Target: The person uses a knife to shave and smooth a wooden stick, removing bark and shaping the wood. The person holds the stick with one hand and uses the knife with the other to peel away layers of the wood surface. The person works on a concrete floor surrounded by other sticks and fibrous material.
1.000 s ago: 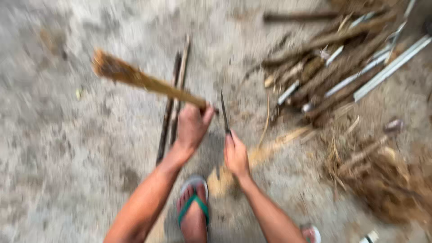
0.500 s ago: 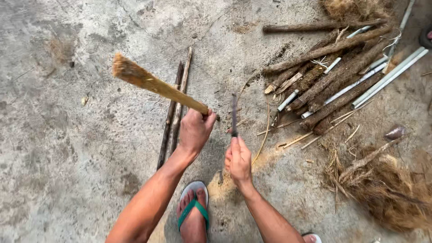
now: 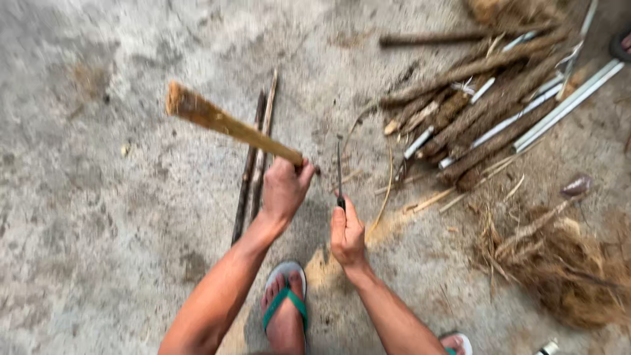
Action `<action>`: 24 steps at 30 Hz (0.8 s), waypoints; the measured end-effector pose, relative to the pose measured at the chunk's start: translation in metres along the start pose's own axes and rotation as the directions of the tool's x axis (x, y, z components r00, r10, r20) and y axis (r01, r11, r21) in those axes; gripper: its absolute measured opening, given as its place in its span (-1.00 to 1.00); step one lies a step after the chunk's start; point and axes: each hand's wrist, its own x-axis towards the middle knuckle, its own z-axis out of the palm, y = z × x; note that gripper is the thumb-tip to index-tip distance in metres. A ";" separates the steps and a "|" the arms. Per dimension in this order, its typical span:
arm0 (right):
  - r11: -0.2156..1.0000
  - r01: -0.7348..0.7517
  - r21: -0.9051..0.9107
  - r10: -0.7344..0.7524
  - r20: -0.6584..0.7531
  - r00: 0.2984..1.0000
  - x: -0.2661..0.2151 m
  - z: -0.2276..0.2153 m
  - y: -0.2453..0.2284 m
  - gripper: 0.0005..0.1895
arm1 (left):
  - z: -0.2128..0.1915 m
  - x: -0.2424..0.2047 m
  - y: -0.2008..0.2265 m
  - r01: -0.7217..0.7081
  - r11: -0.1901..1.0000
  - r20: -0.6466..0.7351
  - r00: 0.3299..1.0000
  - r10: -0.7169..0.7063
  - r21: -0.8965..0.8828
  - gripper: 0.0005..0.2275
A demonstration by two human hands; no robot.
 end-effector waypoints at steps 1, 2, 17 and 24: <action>0.990 0.083 -0.114 -0.088 -0.041 0.995 0.004 -0.001 0.001 -0.48 | 0.000 -0.001 0.000 0.050 0.999 0.038 0.998 -0.050 -0.017 -0.85; 0.986 -0.060 -0.155 0.071 0.064 0.995 0.006 -0.002 0.003 -0.51 | 0.001 -0.002 0.001 0.101 0.994 0.077 0.992 -0.098 -0.032 -0.86; 0.891 -0.326 -0.316 0.382 0.135 0.914 0.023 0.006 0.027 -0.46 | 0.004 0.002 0.000 0.089 0.995 0.047 0.995 -0.087 -0.051 -0.89; 0.960 0.032 -0.279 -0.013 0.073 0.997 0.000 0.002 0.034 -0.52 | 0.004 0.000 0.005 0.006 0.998 0.023 1.000 -0.004 -0.062 -0.85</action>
